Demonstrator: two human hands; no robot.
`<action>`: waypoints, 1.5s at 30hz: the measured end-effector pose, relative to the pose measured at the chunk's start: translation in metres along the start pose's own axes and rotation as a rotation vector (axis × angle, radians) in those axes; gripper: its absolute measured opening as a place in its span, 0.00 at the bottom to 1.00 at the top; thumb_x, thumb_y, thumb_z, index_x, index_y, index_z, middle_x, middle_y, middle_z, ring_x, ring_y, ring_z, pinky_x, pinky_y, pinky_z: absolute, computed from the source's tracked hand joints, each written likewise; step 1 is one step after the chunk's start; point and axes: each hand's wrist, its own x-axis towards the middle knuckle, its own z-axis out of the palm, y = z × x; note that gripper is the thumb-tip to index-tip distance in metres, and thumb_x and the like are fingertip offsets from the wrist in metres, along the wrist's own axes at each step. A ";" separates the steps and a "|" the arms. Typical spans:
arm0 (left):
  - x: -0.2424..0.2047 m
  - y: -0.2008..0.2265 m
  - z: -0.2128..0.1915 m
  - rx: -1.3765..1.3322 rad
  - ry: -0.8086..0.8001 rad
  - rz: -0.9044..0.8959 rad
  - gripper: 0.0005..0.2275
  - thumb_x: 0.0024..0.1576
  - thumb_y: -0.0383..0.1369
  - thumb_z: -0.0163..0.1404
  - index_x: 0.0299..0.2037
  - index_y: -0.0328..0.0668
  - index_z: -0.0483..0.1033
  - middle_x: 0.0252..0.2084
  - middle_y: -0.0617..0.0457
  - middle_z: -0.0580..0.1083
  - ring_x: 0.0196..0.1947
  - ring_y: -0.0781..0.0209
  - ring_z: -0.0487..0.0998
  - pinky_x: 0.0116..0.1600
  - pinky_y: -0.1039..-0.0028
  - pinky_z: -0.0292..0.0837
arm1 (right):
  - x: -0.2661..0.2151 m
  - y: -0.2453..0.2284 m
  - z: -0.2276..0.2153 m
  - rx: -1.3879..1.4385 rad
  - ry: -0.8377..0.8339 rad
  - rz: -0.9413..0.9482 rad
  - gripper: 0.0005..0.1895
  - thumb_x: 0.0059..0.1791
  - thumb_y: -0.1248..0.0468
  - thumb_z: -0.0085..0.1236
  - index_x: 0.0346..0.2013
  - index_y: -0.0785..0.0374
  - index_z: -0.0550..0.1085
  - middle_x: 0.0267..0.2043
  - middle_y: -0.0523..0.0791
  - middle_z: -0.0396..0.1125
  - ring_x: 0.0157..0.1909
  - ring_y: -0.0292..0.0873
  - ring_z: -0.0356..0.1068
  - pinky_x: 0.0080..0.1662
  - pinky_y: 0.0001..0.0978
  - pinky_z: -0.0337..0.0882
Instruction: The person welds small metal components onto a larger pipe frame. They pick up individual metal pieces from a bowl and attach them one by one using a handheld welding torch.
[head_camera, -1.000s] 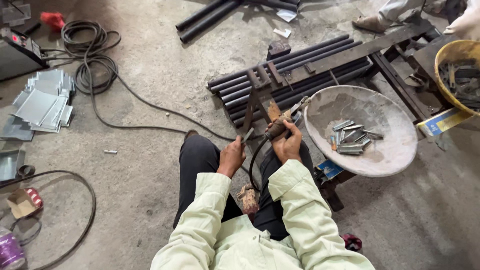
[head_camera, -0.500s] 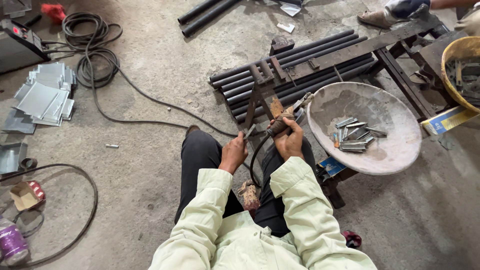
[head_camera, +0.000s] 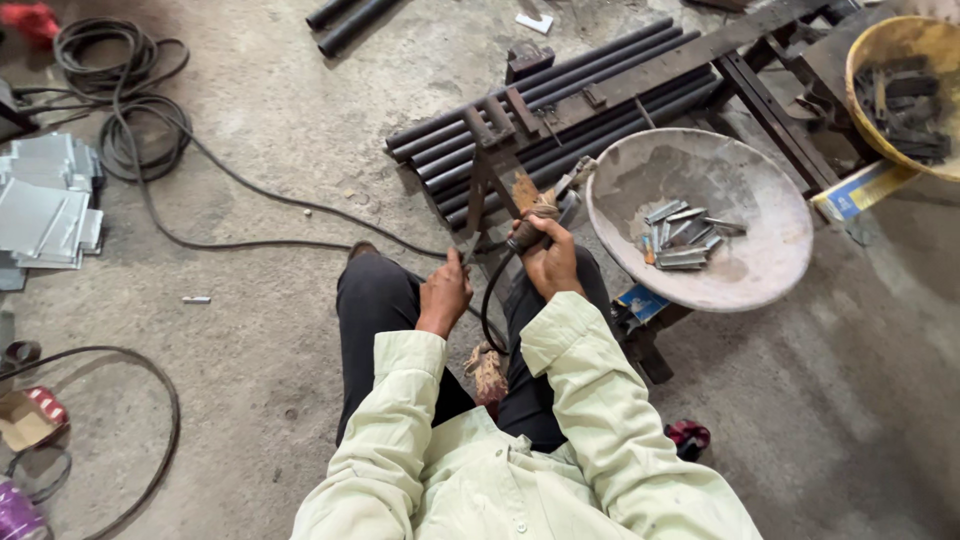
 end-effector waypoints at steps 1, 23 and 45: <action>-0.001 -0.002 0.003 -0.010 0.003 -0.003 0.15 0.62 0.37 0.49 0.54 0.38 0.67 0.35 0.37 0.79 0.35 0.33 0.80 0.37 0.45 0.74 | -0.002 0.000 -0.002 0.006 -0.024 0.008 0.14 0.46 0.68 0.57 0.46 0.70 0.72 0.43 0.50 0.68 0.46 0.49 0.71 0.51 0.45 0.71; 0.004 -0.012 0.020 0.043 -0.008 -0.009 0.22 0.62 0.36 0.48 0.64 0.32 0.63 0.35 0.34 0.78 0.35 0.33 0.80 0.39 0.46 0.74 | -0.004 0.000 0.002 -0.139 -0.047 0.048 0.15 0.44 0.70 0.55 0.46 0.70 0.73 0.41 0.49 0.69 0.47 0.48 0.70 0.53 0.40 0.69; 0.002 0.009 0.002 -0.027 0.006 -0.002 0.10 0.57 0.40 0.53 0.35 0.41 0.75 0.34 0.38 0.78 0.35 0.31 0.78 0.37 0.44 0.73 | 0.004 0.001 0.001 0.057 -0.085 -0.002 0.15 0.53 0.58 0.51 0.44 0.68 0.73 0.40 0.52 0.70 0.43 0.54 0.72 0.49 0.48 0.71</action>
